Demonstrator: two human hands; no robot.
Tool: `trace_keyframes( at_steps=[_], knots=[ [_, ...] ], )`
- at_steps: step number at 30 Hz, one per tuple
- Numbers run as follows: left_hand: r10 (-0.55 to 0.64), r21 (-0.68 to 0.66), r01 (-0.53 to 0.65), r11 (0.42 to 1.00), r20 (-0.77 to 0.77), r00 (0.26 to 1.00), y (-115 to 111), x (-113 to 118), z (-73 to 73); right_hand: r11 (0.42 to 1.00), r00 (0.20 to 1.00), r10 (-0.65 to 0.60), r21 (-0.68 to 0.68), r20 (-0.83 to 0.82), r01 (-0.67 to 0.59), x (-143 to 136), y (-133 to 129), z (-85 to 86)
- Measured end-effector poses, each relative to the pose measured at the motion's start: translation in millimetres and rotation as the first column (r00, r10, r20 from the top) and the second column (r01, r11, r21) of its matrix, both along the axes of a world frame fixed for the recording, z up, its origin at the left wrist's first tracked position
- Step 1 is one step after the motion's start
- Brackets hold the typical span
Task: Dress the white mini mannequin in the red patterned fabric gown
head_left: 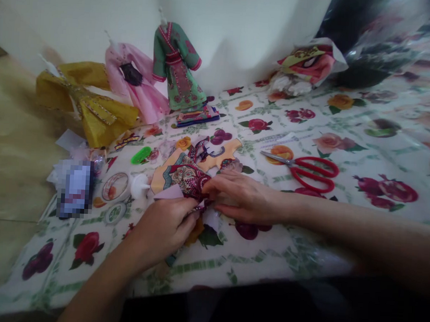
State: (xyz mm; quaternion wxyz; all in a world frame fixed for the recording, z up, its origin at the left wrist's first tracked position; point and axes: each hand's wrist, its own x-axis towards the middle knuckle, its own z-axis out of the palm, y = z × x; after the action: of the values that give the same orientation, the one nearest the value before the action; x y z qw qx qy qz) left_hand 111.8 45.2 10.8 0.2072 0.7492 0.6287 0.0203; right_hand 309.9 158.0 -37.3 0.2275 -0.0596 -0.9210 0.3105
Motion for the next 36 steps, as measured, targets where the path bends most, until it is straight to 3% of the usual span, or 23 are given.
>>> trace_keyframes(
  at_steps=[7, 14, 20, 27, 31, 36],
  knots=[
    [-0.005, -0.023, 0.006, 1.000, 0.039, 0.999, 3.5, -1.3, -4.3, 0.999, 0.998, -0.034, 0.039, -0.054, 0.036, -3.1, -0.8, -10.4],
    [0.013, -0.060, -0.009, 0.998, 0.072, 0.997, 3.3, -3.0, 0.3, 0.996, 0.996, -0.088, 0.013, -0.031, 0.088, -2.2, 0.2, -6.9],
    [-0.005, -0.008, 0.006, 1.000, 0.075, 0.997, -8.5, -10.8, 7.1, 0.995, 0.995, -0.098, -0.010, 0.036, 0.099, -1.6, -0.4, -1.2],
    [0.061, 0.076, -0.068, 0.995, 0.098, 0.993, -21.4, -19.1, 2.5, 0.994, 0.993, -0.109, -0.014, 0.050, 0.110, -3.4, -1.8, -1.0],
    [0.065, 0.175, -0.090, 0.981, 0.139, 0.988, -29.6, -18.9, -1.6, 0.998, 0.997, -0.064, -0.015, 0.040, 0.065, -1.7, -0.9, 1.3],
    [-0.027, 0.154, 0.014, 0.988, 0.087, 0.996, -43.8, -14.9, -13.0, 0.999, 0.995, 0.036, -0.004, 0.091, -0.036, 3.6, 0.4, 13.3]
  ],
)
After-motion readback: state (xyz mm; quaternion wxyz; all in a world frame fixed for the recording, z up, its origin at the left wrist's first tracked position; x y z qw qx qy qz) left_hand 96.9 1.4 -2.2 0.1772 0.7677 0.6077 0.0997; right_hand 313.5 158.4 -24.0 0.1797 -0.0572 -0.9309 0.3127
